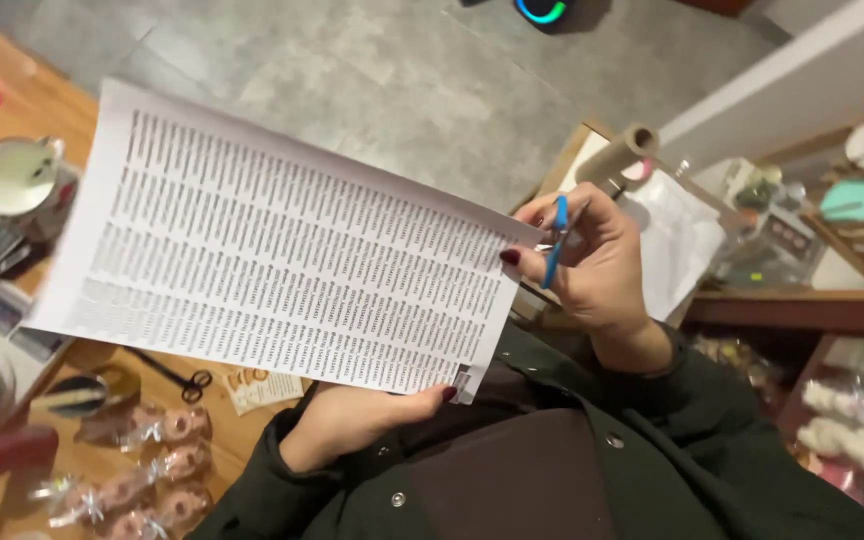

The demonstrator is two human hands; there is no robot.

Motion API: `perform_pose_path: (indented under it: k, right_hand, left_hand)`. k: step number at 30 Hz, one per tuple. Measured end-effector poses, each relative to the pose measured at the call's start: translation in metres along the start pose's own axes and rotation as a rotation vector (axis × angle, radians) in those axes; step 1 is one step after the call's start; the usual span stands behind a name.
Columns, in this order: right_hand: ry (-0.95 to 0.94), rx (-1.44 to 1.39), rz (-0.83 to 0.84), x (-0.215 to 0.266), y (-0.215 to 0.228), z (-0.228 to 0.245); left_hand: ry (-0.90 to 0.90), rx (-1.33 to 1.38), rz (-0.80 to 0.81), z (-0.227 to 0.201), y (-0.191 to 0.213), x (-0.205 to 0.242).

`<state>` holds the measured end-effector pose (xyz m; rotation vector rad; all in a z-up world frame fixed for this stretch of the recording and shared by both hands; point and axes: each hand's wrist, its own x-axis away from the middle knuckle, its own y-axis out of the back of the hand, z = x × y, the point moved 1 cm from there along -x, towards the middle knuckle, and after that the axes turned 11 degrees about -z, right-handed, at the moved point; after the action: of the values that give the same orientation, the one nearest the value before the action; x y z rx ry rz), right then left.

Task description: Cutting printed labels from a sheet and preparing tags for packaged products.

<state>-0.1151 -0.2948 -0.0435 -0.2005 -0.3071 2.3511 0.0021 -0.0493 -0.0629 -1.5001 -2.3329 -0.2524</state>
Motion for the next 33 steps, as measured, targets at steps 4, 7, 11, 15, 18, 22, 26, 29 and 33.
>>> perform_pose_path:
  k: [4, 7, 11, 15, 18, 22, 26, 29, 33]
  right_hand:
    - [0.123, -0.009, -0.129, 0.011, 0.016, 0.001]
    - [0.334, 0.147, -0.267, 0.009, 0.047, 0.01]
    - [0.502, -0.07, -0.704, 0.009, 0.16, 0.008]
    - [0.414, -0.181, -1.271, 0.04, 0.297, -0.022]
    - [0.227, -0.225, -1.505, 0.093, 0.386, -0.107]
    - [0.055, -0.424, -1.58, 0.14, 0.446, -0.24]
    - [-0.066, -0.318, -1.704, 0.144, 0.441, -0.318]
    - [-0.141, -0.031, -1.703, 0.144, 0.44, -0.339]
    - [0.279, 1.795, -1.343, 0.166, 0.441, -0.329]
  left_hand:
    - [0.061, 0.05, 0.047, 0.001, -0.012, -0.019]
    - [0.135, 0.144, 0.134, 0.001, -0.021, -0.037]
    - [0.157, 0.288, 0.227, -0.01, -0.027, -0.054]
    - [0.142, 0.342, 0.183, 0.008, -0.017, -0.067]
    - [0.165, 0.444, 0.124, 0.035, -0.01, -0.078]
    - [0.203, 0.523, 0.062, 0.082, -0.01, -0.1]
    - [0.246, 0.649, -0.001, 0.119, -0.006, -0.109]
    - [0.258, 0.739, -0.041, 0.123, -0.009, -0.113]
    - [0.325, 0.772, -0.169, 0.126, -0.015, -0.1]
